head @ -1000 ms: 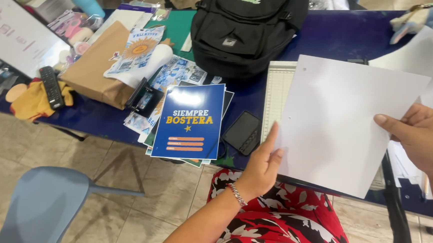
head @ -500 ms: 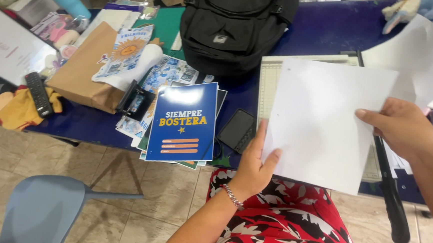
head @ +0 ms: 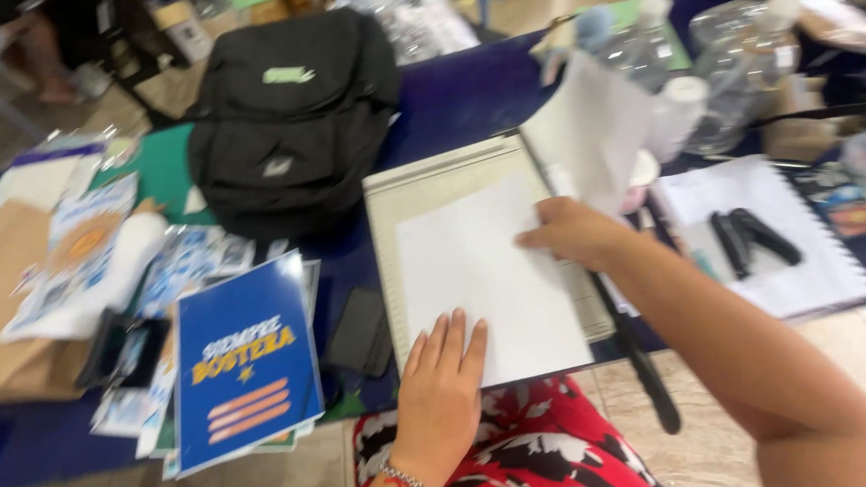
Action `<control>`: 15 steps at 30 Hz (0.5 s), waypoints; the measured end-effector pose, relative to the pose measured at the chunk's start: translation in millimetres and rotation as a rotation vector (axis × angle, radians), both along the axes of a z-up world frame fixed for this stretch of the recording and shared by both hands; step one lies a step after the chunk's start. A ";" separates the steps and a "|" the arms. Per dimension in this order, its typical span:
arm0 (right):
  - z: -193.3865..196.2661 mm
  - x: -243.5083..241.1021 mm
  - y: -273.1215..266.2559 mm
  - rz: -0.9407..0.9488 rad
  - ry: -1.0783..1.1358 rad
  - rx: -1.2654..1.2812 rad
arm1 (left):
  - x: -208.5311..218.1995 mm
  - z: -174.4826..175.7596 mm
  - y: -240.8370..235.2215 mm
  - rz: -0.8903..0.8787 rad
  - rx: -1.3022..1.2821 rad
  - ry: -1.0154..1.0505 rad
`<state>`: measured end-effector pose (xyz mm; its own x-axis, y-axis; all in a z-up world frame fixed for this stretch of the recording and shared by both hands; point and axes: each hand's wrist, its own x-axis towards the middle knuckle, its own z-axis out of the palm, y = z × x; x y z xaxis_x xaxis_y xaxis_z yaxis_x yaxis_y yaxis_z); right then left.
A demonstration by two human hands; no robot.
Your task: Trimming printed photos using a paper cutter and punching holes in paper sheets
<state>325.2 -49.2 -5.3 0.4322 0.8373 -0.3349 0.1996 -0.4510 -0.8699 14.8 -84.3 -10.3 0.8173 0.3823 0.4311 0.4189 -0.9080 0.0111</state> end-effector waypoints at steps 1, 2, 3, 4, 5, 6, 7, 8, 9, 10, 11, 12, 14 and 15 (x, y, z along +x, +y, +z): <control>20.6 -12.2 -2.6 0.024 -0.074 -0.116 | 4.2 -7.0 -1.2 0.017 0.013 0.025; 40.3 -25.3 -3.7 0.046 -0.145 -0.234 | 8.0 -14.5 -1.7 0.034 0.026 0.050; 36.9 -22.3 -3.9 0.026 -0.145 -0.234 | 12.0 -14.7 -1.9 0.015 0.028 0.048; 32.7 -19.4 -3.3 0.021 -0.125 -0.191 | 15.8 -15.6 -1.3 0.038 0.038 0.058; 25.1 -19.9 -3.5 0.023 -0.098 -0.156 | 15.9 -17.3 -3.9 0.068 0.039 0.077; 35.0 -22.2 -7.7 0.012 -0.091 -0.164 | 18.1 -15.9 -3.3 0.055 0.033 0.083; 45.5 -25.0 -10.9 0.035 -0.111 -0.207 | 20.3 -14.6 -3.3 0.047 0.023 0.071; 56.1 -28.1 -13.4 0.058 -0.130 -0.251 | 21.9 -13.3 -2.8 0.039 0.013 0.060; 60.1 -24.6 -14.9 0.059 -0.129 -0.255 | 24.0 -17.1 -3.0 0.039 0.009 0.060; 64.1 -21.2 -15.8 0.074 -0.133 -0.268 | 25.9 -20.6 -2.6 0.026 0.001 0.050; 67.3 -19.9 -16.1 0.090 -0.130 -0.279 | 25.2 -23.6 -1.5 0.014 -0.005 0.046; 75.4 -4.8 -25.2 0.092 -0.124 -0.282 | 26.0 -22.8 -0.4 0.014 -0.008 0.052; 89.9 24.2 -43.0 0.081 -0.431 -0.092 | 26.0 -23.2 -0.9 0.014 -0.015 0.058; 92.2 33.7 -55.5 0.091 -0.432 -0.099 | 26.3 -25.4 -1.2 0.023 -0.024 0.057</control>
<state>358.9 -104.6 86.9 0.4758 0.8514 -0.2207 0.5778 -0.4917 -0.6514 41.1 -85.4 -35.8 0.8313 0.4107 0.3746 0.4398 -0.8980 0.0086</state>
